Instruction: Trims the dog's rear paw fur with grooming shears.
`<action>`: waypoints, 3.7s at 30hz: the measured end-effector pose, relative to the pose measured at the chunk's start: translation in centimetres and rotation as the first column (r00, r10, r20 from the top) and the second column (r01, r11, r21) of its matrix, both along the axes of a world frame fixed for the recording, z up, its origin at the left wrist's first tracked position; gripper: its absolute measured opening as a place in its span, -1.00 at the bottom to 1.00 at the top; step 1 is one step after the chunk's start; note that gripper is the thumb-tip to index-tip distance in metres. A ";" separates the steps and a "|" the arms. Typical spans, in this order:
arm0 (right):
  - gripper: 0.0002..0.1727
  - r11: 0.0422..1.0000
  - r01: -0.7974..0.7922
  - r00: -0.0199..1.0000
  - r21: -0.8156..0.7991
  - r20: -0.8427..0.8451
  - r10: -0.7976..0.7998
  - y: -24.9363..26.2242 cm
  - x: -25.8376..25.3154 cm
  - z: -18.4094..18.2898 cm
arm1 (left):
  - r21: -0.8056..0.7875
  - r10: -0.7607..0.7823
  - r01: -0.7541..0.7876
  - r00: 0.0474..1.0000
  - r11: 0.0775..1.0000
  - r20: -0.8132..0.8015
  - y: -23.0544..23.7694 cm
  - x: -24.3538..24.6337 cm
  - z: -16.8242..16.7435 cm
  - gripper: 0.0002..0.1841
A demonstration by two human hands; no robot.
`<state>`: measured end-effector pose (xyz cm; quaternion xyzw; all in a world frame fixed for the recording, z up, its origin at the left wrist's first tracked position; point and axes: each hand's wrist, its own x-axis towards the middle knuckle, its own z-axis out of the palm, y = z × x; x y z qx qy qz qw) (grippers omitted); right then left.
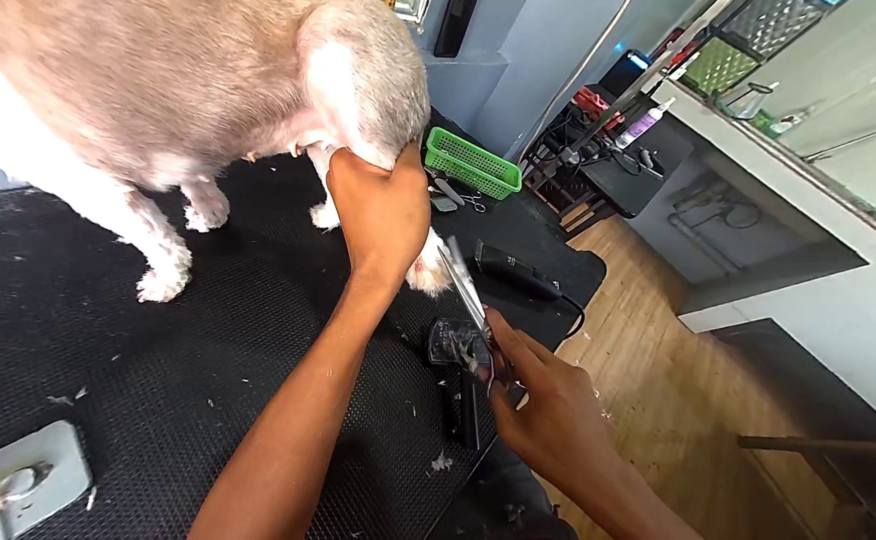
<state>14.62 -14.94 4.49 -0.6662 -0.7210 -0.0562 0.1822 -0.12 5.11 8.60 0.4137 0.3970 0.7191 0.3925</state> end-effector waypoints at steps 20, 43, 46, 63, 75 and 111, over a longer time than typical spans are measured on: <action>-0.25 0.991 0.051 0.996 0.122 0.072 -0.060 -0.2 -1.5 -2.4 | -0.034 0.059 -0.061 0.996 0.998 -0.064 0.2 -0.2 -0.1 -0.86; -0.27 0.996 0.023 0.997 0.083 -0.071 -0.017 0.0 -2.0 -2.4 | -0.023 0.070 -0.072 0.995 0.997 -0.074 0.1 -0.2 0.0 -0.86; -0.27 0.997 0.021 0.997 0.078 -0.078 -0.014 0.2 -1.9 -2.5 | -0.021 0.064 -0.065 0.997 0.998 -0.050 0.1 -0.2 0.1 -0.85; -0.19 0.684 -0.659 0.640 -0.314 -0.711 0.290 2.3 2.8 5.6 | 0.250 -0.550 0.608 0.791 0.753 -0.266 1.5 -4.1 -0.8 -0.75; -0.24 0.343 -0.693 0.707 -0.634 -0.691 0.151 2.8 5.2 6.4 | 0.286 -0.527 0.613 0.785 0.737 -0.325 1.5 -3.1 -1.5 -0.64; -0.25 0.327 -0.570 0.821 -0.754 -0.536 0.195 5.3 6.7 12.4 | 0.212 -0.538 0.575 0.817 0.790 -0.206 0.5 -1.9 0.0 -0.70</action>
